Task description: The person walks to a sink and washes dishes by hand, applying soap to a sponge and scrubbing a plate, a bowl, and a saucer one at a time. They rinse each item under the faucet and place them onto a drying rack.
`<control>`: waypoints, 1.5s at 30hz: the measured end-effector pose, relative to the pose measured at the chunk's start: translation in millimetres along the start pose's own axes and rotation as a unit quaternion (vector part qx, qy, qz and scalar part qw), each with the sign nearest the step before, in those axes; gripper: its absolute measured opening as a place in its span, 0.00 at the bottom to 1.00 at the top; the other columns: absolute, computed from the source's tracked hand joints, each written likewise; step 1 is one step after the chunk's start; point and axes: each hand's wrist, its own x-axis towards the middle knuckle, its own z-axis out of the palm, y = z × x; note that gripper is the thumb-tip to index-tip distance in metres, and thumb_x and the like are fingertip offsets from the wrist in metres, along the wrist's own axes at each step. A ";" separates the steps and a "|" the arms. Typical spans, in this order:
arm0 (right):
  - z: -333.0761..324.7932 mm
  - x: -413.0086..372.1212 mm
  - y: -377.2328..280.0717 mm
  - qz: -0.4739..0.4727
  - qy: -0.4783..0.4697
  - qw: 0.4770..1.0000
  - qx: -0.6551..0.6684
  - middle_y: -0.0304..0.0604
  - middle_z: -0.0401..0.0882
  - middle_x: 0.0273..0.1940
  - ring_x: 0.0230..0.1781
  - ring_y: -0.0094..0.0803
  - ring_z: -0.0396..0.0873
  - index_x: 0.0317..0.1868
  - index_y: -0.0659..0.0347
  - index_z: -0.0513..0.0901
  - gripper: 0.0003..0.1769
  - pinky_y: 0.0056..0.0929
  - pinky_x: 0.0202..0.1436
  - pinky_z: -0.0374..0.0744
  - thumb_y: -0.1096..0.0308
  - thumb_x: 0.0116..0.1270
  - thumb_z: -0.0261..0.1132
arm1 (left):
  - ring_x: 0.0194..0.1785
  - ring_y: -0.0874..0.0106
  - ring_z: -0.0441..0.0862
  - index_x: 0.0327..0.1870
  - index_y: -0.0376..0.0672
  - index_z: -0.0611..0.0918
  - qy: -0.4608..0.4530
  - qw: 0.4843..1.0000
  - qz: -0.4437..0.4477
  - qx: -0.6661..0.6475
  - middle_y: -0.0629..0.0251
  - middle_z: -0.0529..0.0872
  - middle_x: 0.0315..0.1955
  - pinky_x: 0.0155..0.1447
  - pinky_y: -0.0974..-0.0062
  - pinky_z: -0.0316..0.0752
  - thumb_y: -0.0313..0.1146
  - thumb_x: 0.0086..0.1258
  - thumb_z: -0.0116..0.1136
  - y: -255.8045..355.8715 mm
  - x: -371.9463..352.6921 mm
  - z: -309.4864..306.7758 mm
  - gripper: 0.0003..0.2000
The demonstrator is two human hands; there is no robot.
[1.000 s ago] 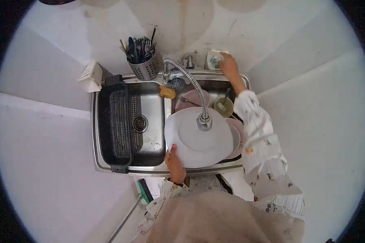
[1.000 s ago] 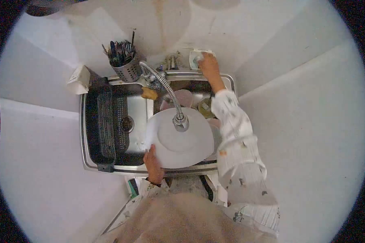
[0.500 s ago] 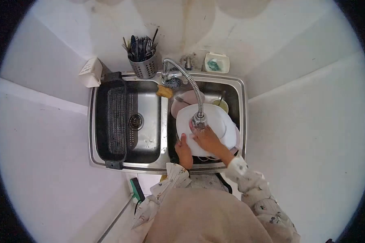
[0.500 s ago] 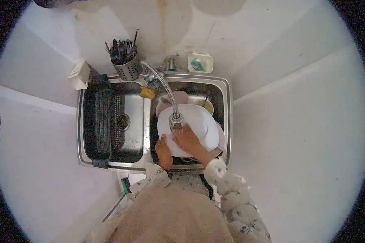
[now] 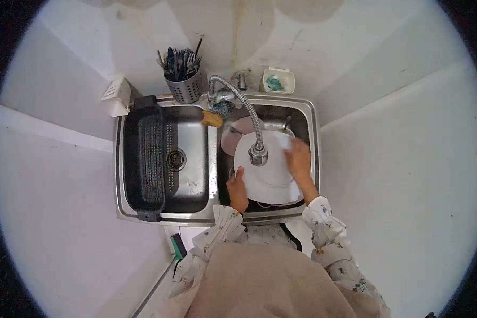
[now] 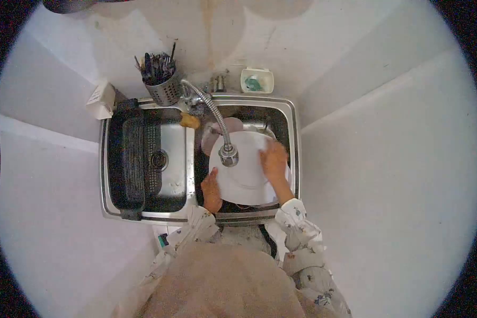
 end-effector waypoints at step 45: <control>-209.0 -93.1 -94.7 -0.020 -0.057 0.998 -0.030 0.51 0.79 0.35 0.35 0.47 0.80 0.46 0.61 0.72 0.16 0.41 0.36 0.79 0.79 0.55 0.57 | 0.57 0.58 0.73 0.60 0.40 0.67 -0.309 0.902 -0.299 -0.035 0.55 0.75 0.54 0.62 0.57 0.68 0.62 0.66 0.43 36.7 -16.0 -14.1 0.34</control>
